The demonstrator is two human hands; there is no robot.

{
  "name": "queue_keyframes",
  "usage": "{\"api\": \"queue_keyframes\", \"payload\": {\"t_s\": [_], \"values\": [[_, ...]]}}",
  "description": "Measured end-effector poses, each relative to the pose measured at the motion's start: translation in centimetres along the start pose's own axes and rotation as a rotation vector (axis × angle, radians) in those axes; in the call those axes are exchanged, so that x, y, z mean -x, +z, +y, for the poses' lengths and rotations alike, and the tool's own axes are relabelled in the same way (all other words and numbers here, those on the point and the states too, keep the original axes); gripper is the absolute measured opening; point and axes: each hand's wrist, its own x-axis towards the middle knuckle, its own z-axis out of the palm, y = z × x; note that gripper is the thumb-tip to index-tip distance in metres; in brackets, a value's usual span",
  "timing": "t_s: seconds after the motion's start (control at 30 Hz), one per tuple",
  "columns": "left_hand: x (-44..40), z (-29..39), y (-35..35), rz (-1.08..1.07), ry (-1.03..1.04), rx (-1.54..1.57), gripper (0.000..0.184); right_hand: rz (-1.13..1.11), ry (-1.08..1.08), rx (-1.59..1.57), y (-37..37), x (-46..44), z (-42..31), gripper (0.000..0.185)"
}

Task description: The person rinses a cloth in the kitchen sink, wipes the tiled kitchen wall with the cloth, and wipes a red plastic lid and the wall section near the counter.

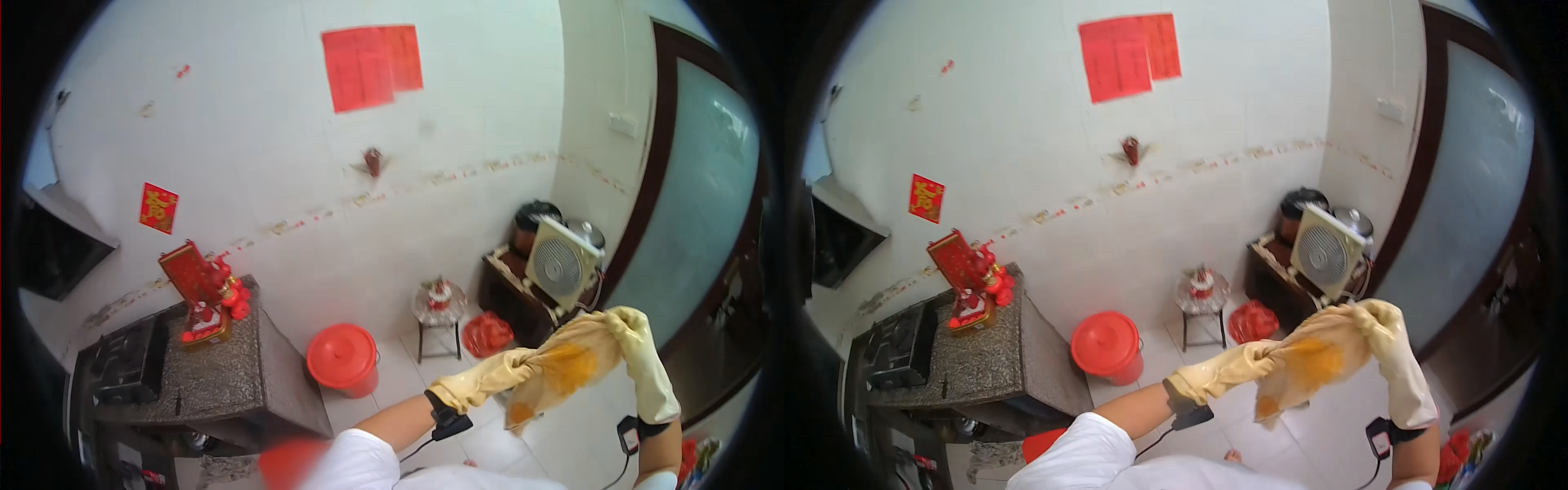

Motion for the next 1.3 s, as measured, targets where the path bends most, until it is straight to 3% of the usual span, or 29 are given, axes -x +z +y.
{"api": "queue_keyframes", "payload": {"t_s": [0.03, 0.13, 0.2, 0.27, 0.3, 0.33, 0.4, 0.5, 0.63, 0.73, 0.8, 0.83, 0.93, 0.97, 1.07, 1.13, 1.2, 1.27, 1.3], "values": [[-1.0, 1.8, 0.4, 0.049, 0.164, -0.073, 0.030, -0.039, -0.013, -0.146, -2.1, -0.9, 1.8, 0.028], [-1.7, 6.8, 1.5, 0.122, 0.396, 0.001, 0.028, -0.105, -0.062, -0.102, -5.5, -3.4, 7.4, 0.039], [-1.7, 9.4, 1.6, 0.148, 0.525, 0.059, 0.019, -0.264, 0.171, -0.029, -6.6, -2.6, 6.4, 0.054], [-1.0, 11.4, 0.8, 0.127, 0.559, 0.112, 0.022, -0.435, 0.120, 0.073, -9.2, -2.9, 8.5, 0.060], [0.2, 13.2, 1.1, 0.237, 0.478, 0.021, 0.027, -0.530, 0.144, 0.114, -10.5, -3.0, 8.5, 0.061], [1.1, 13.5, 0.5, 0.217, 0.540, -0.071, 0.031, -0.621, 0.165, 0.157, -11.9, -3.2, 8.5, 0.062], [3.2, 13.8, -0.6, 0.200, 0.598, -0.027, 0.033, -0.613, 0.202, 0.200, -14.6, -2.7, 8.1, 0.061], [8.6, 17.8, 2.0, 0.393, 0.491, -0.074, 0.040, -0.566, 0.192, 0.387, -18.5, -2.1, 7.2, 0.059], [13.9, 23.0, 4.9, 0.825, 0.478, -0.214, 0.055, -0.538, 0.025, 0.709, -19.9, -2.2, 1.5, 0.058], [16.2, 27.9, 6.8, 1.038, 0.407, -0.356, 0.068, -0.658, 0.003, 0.883, -19.9, -4.9, -0.8, 0.064], [16.6, 30.7, 8.7, 1.183, 0.385, -0.499, 0.065, -0.619, -0.120, 0.913, -18.4, -5.7, -2.9, 0.063], [17.2, 31.8, 8.2, 1.219, 0.375, -0.412, 0.060, -0.626, -0.141, 0.916, -17.2, -6.4, -4.0, 0.064], [18.9, 33.9, 8.5, 1.286, 0.391, -0.713, 0.053, -0.679, -0.275, 0.836, -11.6, -8.6, -7.1, 0.070], [20.0, 34.3, 8.5, 1.350, 0.391, -1.008, 0.046, -0.715, -0.336, 0.775, -9.7, -9.7, -7.1, 0.074], [22.1, 33.6, 9.2, 1.471, 0.348, -1.163, 0.043, -0.855, -0.538, 0.552, -2.5, -14.1, -4.5, 0.088], [22.3, 32.0, 9.6, 1.505, 0.329, -1.150, 0.040, -0.945, -0.478, 0.165, 5.3, -14.0, -4.3, 0.092], [22.3, 30.2, 9.4, 1.513, 0.335, -1.092, 0.038, -0.909, -0.477, 0.008, 12.1, -12.7, -3.1, 0.096], [21.1, 27.3, 8.8, 1.486, 0.377, -0.977, 0.036, -1.074, -0.374, -0.350, 19.2, -13.3, 2.0, 0.095], [20.3, 26.1, 8.4, 1.464, 0.411, -0.908, 0.035, -1.237, -0.217, -0.565, 22.3, -12.7, 3.8, 0.096]]}}
